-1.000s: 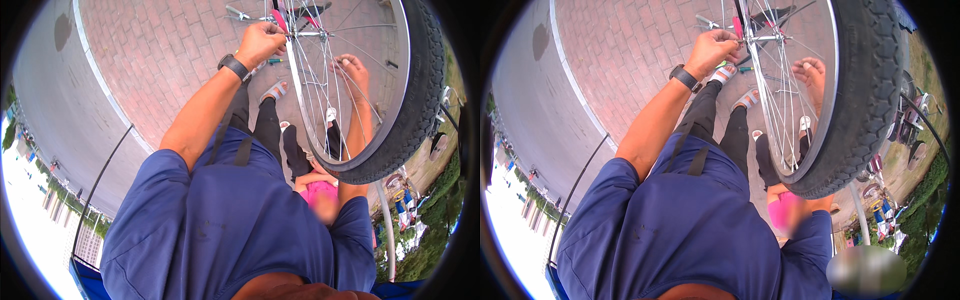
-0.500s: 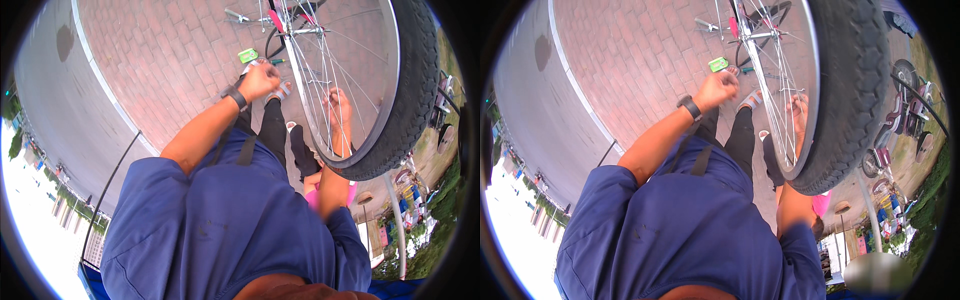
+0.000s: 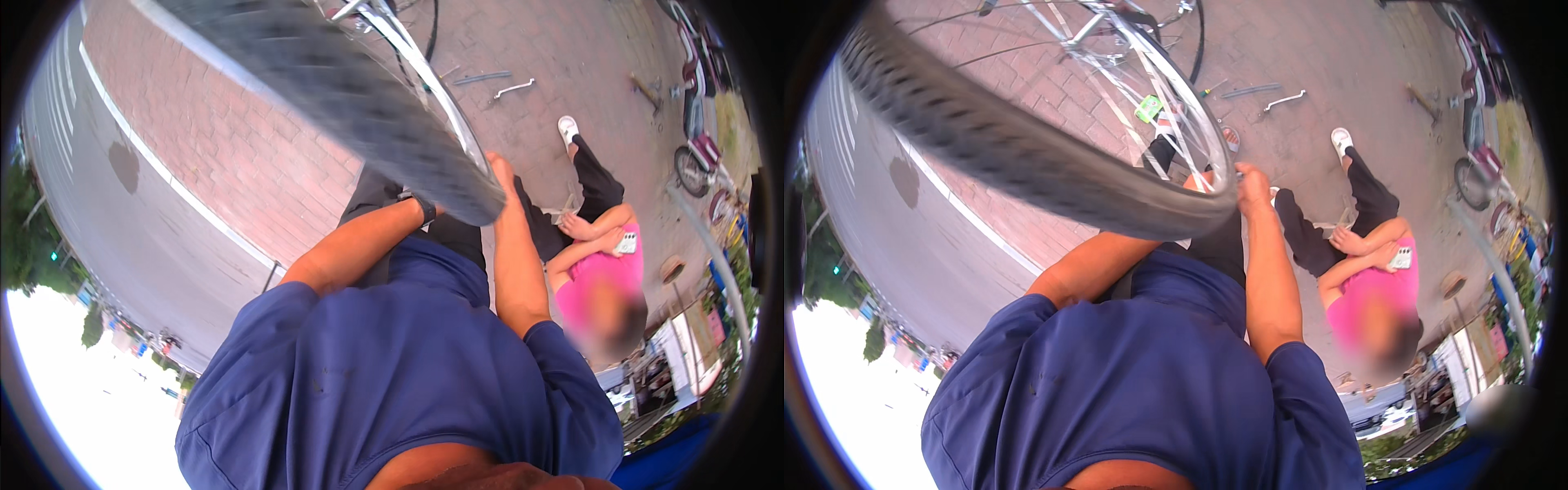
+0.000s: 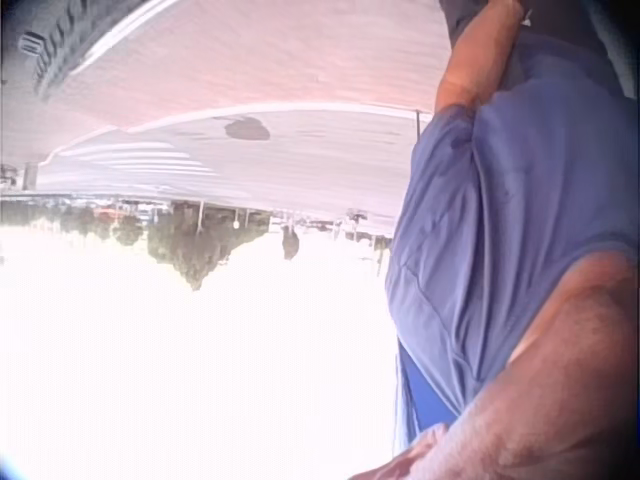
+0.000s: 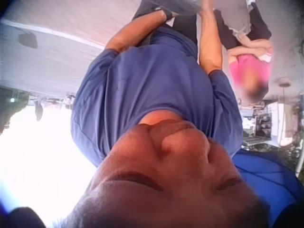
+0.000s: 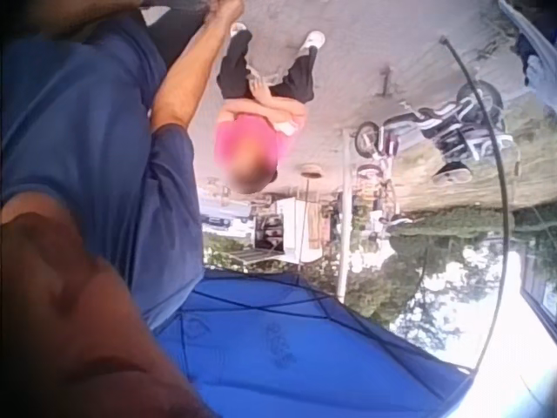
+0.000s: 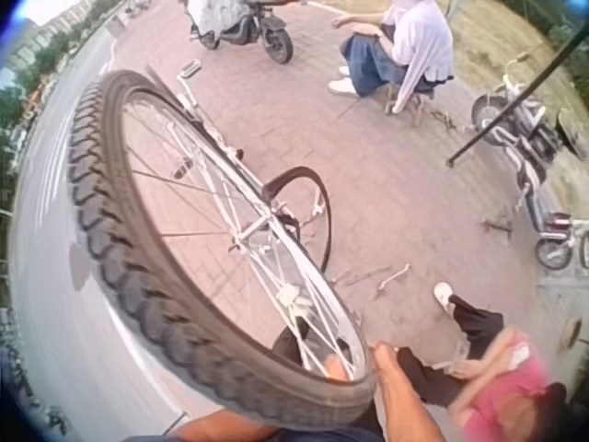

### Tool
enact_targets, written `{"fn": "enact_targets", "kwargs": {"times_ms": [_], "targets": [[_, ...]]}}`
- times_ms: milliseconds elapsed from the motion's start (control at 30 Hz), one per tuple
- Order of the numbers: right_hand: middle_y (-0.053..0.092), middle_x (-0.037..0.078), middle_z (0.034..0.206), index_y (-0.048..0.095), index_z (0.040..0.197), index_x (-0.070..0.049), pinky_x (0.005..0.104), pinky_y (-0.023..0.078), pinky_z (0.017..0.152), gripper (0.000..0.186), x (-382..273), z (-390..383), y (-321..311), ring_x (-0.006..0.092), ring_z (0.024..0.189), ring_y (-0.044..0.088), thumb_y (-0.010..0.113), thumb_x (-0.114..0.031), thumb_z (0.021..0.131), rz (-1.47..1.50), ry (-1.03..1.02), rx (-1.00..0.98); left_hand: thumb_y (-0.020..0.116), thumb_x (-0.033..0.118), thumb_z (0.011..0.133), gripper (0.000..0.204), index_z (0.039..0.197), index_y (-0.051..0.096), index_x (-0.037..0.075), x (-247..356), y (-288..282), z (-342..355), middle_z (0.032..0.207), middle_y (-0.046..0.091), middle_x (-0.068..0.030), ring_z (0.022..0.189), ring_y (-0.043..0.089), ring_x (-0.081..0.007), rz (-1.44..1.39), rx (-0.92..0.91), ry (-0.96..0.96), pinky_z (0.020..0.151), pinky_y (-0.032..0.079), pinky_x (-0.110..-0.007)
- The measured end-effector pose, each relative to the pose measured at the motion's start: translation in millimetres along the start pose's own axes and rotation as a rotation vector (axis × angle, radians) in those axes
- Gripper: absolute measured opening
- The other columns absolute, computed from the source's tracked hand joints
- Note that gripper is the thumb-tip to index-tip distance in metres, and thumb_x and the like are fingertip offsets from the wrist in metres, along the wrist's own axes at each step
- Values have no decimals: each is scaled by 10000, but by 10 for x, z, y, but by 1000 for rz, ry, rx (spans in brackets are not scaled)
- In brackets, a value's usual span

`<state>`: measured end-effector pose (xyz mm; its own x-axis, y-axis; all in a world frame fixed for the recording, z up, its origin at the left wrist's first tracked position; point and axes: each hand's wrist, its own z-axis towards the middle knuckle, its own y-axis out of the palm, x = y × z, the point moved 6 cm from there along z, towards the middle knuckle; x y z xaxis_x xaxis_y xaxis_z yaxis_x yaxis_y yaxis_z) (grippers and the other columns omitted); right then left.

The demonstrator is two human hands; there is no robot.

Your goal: The person retrieves a wrench and a small green box from a cluttered shelf, then walks to a bicycle on the sidewalk. They use the wrench to loosen the rear wheel axle, remove the wheel, and detach the tire from the rim. The person then opens the green box and removes a new inner tube, preparing to install it.

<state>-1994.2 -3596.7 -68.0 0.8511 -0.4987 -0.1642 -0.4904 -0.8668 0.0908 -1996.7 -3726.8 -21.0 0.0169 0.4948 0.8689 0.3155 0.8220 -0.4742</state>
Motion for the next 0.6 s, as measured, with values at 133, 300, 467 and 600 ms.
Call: {"fn": "enact_targets", "kwargs": {"times_ms": [133, 300, 467, 600], "targets": [[703, 123, 959, 668, 1017, -11, 348, 540, 736, 219, 456, 245, -68, 199, 811, 650, 554, -186, 952, 178, 88, -236, 658, 81, 834, 165, 985, 651, 17, -321, 472, -110, 849, 674, -123, 732, 651, -210, -138, -166, -314, 665, 503, -373], [667, 81, 840, 674, 946, -4, 292, 540, 658, 213, 301, 735, -228, 175, 731, 642, 559, -181, 969, 72, -84, -179, 657, 48, 849, 253, 1094, 643, -14, 165, 111, 149, 808, 666, -143, 723, 671, -217, 33, -351, -328, 639, 513, -374], [654, 65, 826, 666, 943, 5, 283, 531, 632, 157, 79, 1717, -623, 153, 728, 628, 557, -107, 951, -240, -283, 22, 651, 115, 929, 348, 1249, 582, -4, -443, 20, -445, 1021, 666, -169, 888, 675, -204, -235, -220, -571, 752, 543, -335], [671, 149, 1132, 629, 1238, 52, 341, 541, 868, 383, -114, 2116, -868, 216, 1015, 647, 631, -151, 913, -340, -354, 80, 683, 191, 912, 333, 1181, 655, -3, -363, -648, -309, 953, 702, -96, 862, 665, -170, -367, -207, -868, 761, 507, -315]]}}
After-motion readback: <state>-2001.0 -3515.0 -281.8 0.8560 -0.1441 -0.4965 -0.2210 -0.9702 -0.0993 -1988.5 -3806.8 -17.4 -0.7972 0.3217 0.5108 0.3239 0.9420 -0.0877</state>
